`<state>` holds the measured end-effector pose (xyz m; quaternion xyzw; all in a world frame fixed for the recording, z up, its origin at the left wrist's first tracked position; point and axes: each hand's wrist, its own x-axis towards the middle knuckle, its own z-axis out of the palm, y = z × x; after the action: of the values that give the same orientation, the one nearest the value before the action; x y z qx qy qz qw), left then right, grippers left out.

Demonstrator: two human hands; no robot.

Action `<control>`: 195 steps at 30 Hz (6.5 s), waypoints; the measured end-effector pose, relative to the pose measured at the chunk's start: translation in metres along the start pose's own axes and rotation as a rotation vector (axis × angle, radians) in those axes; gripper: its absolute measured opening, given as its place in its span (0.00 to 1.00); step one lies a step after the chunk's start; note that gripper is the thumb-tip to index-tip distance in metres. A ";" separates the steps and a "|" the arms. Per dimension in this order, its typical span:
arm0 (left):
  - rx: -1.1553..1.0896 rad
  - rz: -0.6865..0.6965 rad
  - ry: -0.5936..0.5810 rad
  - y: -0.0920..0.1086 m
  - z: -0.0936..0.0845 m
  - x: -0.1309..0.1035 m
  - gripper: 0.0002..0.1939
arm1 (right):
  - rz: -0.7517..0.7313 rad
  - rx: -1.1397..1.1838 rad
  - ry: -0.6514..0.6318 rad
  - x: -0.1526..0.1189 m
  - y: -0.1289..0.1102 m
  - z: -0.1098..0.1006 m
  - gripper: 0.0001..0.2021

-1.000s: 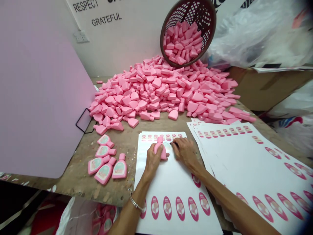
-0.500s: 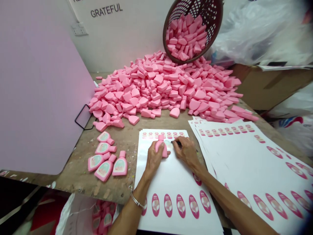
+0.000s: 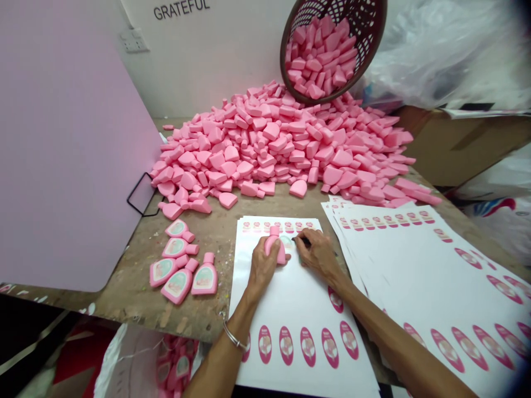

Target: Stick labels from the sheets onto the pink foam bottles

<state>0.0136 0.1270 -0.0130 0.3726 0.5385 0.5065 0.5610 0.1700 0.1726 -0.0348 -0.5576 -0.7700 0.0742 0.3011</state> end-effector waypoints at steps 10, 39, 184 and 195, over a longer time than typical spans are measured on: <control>-0.007 0.003 -0.006 -0.001 -0.001 0.000 0.22 | 0.040 -0.031 0.031 -0.002 -0.002 0.001 0.06; 0.004 0.038 -0.035 -0.002 -0.003 -0.002 0.24 | -0.090 -0.071 -0.051 0.010 0.003 0.000 0.07; 0.086 -0.026 0.001 0.021 0.006 -0.049 0.21 | 0.063 -0.119 -0.165 -0.032 0.006 -0.062 0.10; -0.038 -0.076 -0.097 0.006 0.035 -0.035 0.24 | -0.084 -0.149 -0.168 -0.038 0.012 -0.052 0.07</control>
<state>0.0505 0.0990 0.0052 0.3652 0.5145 0.4762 0.6125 0.2155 0.1309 -0.0125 -0.5376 -0.8186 0.0506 0.1959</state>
